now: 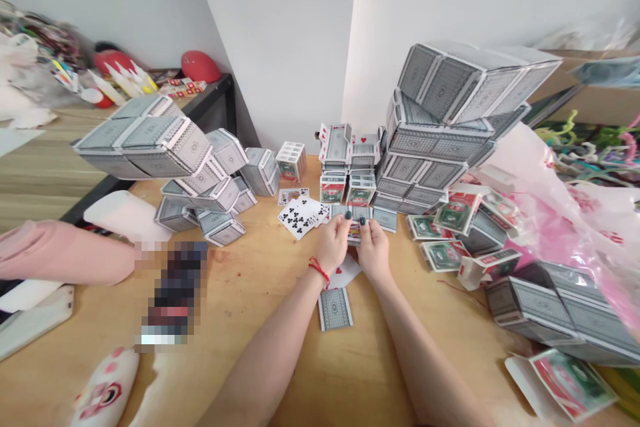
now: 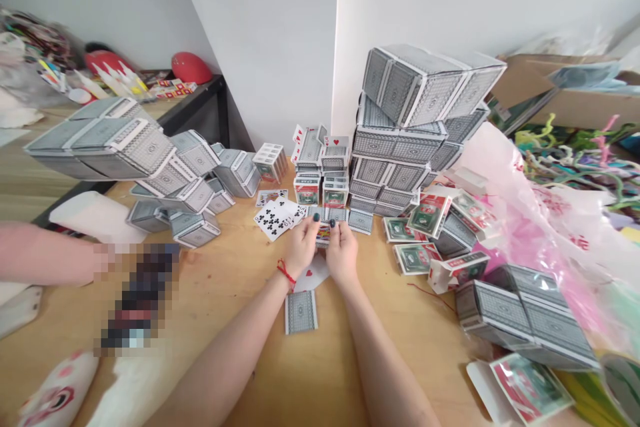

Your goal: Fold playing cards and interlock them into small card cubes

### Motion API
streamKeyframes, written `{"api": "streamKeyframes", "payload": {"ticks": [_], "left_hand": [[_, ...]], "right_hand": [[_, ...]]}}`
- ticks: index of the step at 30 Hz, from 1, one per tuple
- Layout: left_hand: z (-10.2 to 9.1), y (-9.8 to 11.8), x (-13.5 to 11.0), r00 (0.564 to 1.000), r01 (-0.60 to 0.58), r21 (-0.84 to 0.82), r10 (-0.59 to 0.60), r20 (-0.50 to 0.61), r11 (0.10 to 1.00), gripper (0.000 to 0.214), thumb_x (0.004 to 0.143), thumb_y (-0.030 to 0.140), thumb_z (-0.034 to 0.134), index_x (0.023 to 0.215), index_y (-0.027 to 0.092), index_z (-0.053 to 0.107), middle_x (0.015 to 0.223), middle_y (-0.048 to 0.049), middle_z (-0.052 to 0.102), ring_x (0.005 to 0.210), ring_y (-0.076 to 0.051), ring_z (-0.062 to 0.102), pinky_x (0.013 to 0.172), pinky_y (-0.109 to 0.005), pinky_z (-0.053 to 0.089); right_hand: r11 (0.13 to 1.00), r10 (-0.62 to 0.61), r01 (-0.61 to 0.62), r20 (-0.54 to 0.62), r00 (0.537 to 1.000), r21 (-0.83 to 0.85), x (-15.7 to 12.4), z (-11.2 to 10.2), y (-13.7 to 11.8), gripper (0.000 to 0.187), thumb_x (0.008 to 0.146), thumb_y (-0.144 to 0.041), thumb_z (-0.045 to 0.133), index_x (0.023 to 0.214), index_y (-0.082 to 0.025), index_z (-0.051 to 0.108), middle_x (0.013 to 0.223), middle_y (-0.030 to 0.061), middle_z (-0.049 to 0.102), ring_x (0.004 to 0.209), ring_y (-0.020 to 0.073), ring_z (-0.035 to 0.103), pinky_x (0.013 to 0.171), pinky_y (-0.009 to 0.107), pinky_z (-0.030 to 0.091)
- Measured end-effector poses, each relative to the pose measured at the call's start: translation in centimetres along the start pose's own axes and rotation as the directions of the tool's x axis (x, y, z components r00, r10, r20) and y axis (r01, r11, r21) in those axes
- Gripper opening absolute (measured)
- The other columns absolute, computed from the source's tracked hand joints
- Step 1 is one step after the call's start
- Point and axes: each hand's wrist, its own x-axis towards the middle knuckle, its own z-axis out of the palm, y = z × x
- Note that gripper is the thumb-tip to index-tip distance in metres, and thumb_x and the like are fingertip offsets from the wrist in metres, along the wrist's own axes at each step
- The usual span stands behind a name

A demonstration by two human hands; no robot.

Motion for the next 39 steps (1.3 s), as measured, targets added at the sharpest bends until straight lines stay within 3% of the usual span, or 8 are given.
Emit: {"api": "streamKeyframes", "payload": {"ticks": [10, 14, 17, 20, 25, 30, 35, 39], "left_hand": [[-0.1, 0.2, -0.1, 0.999, 0.023, 0.056, -0.020, -0.049, 0.998, 0.043, 0.084, 0.040, 0.033, 0.048, 0.017, 0.037, 0.044, 0.0019, 0.039, 0.045, -0.009, 0.038, 0.047, -0.023, 0.025], [-0.2, 0.0, 0.1, 0.993, 0.046, 0.020, -0.044, -0.114, 0.999, 0.038, 0.084, 0.040, 0.035, 0.055, 0.017, 0.044, 0.050, 0.0016, 0.044, 0.050, -0.010, 0.042, 0.049, -0.021, 0.030], [-0.4, -0.3, 0.2, 0.993, 0.029, -0.013, -0.031, -0.113, 0.999, 0.024, 0.083, 0.037, 0.040, 0.081, 0.017, 0.053, 0.062, 0.0011, 0.052, 0.055, -0.010, 0.047, 0.053, -0.021, 0.037], [-0.5, -0.5, 0.4, 0.998, -0.033, -0.009, 0.032, -0.062, 0.999, 0.028, 0.081, 0.031, 0.047, 0.106, 0.019, 0.048, 0.076, -0.0007, 0.057, 0.062, -0.011, 0.052, 0.060, -0.022, 0.042], [-0.4, -0.9, 0.6, 0.986, -0.155, 0.086, 0.159, -0.043, 0.984, 0.017, 0.080, 0.024, 0.049, 0.094, 0.020, 0.056, 0.091, -0.0045, 0.060, 0.085, -0.015, 0.056, 0.074, -0.027, 0.045], [-0.3, -1.1, 0.6, 0.979, -0.129, 0.111, 0.144, -0.143, 0.985, 0.017, 0.081, 0.025, 0.047, 0.093, 0.019, 0.058, 0.090, -0.0048, 0.063, 0.082, -0.014, 0.058, 0.074, -0.028, 0.046], [-0.3, -0.9, 0.5, 0.979, -0.136, 0.149, 0.156, -0.128, 0.979, 0.020, 0.083, 0.026, 0.043, 0.093, 0.019, 0.059, 0.091, -0.0052, 0.063, 0.085, -0.015, 0.057, 0.077, -0.029, 0.045], [-0.3, -0.9, 0.5, 0.980, -0.148, 0.194, 0.170, -0.102, 0.970, 0.022, 0.084, 0.026, 0.041, 0.093, 0.019, 0.059, 0.090, -0.0057, 0.063, 0.086, -0.016, 0.056, 0.078, -0.029, 0.043]], "right_hand": [[0.994, 0.107, -0.106, -0.022, 0.994, 0.034, -0.3, 0.1, -0.4, 0.044, 0.079, -0.051, 0.038, 0.049, -0.019, 0.036, 0.042, -0.0051, 0.033, 0.042, 0.0090, 0.032, 0.041, 0.021, 0.025], [0.991, 0.090, -0.089, 0.001, 0.996, 0.100, -0.3, 0.2, -0.3, 0.029, 0.077, -0.046, 0.046, 0.070, -0.018, 0.051, 0.043, -0.0072, 0.037, 0.038, 0.0086, 0.035, 0.039, 0.020, 0.028], [0.993, 0.053, -0.052, 0.000, 0.999, 0.110, -0.1, 0.3, -0.1, 0.032, 0.074, -0.043, 0.051, 0.095, -0.019, 0.053, 0.048, -0.0078, 0.041, 0.038, 0.0087, 0.039, 0.038, 0.019, 0.032], [0.990, 0.075, -0.077, 0.021, 0.997, 0.116, 0.0, 0.2, 0.1, 0.034, 0.076, -0.043, 0.047, 0.100, -0.019, 0.054, 0.057, -0.0034, 0.052, 0.038, 0.0089, 0.043, 0.038, 0.021, 0.037], [0.974, 0.168, -0.173, 0.046, 0.985, 0.147, 0.2, 0.1, 0.2, 0.034, 0.078, -0.042, 0.043, 0.096, -0.018, 0.057, 0.060, 0.0011, 0.059, 0.037, 0.0119, 0.050, 0.038, 0.024, 0.043], [0.948, 0.206, -0.222, 0.092, 0.974, 0.227, 0.3, 0.3, 0.3, 0.038, 0.072, -0.037, 0.051, 0.104, -0.016, 0.053, 0.065, 0.0031, 0.063, 0.043, 0.0151, 0.056, 0.042, 0.027, 0.047], [0.971, 0.130, -0.149, 0.110, 0.985, 0.186, 0.4, 0.4, 0.7, 0.036, 0.074, -0.030, 0.046, 0.106, -0.017, 0.056, 0.087, 0.0072, 0.066, 0.070, 0.0188, 0.062, 0.064, 0.032, 0.051], [0.977, 0.033, -0.059, 0.128, 0.991, 0.204, 0.6, 0.6, 0.9, 0.040, 0.071, -0.021, 0.044, 0.109, -0.019, 0.057, 0.111, 0.0055, 0.059, 0.106, 0.0203, 0.050, 0.094, 0.038, 0.036]]}}
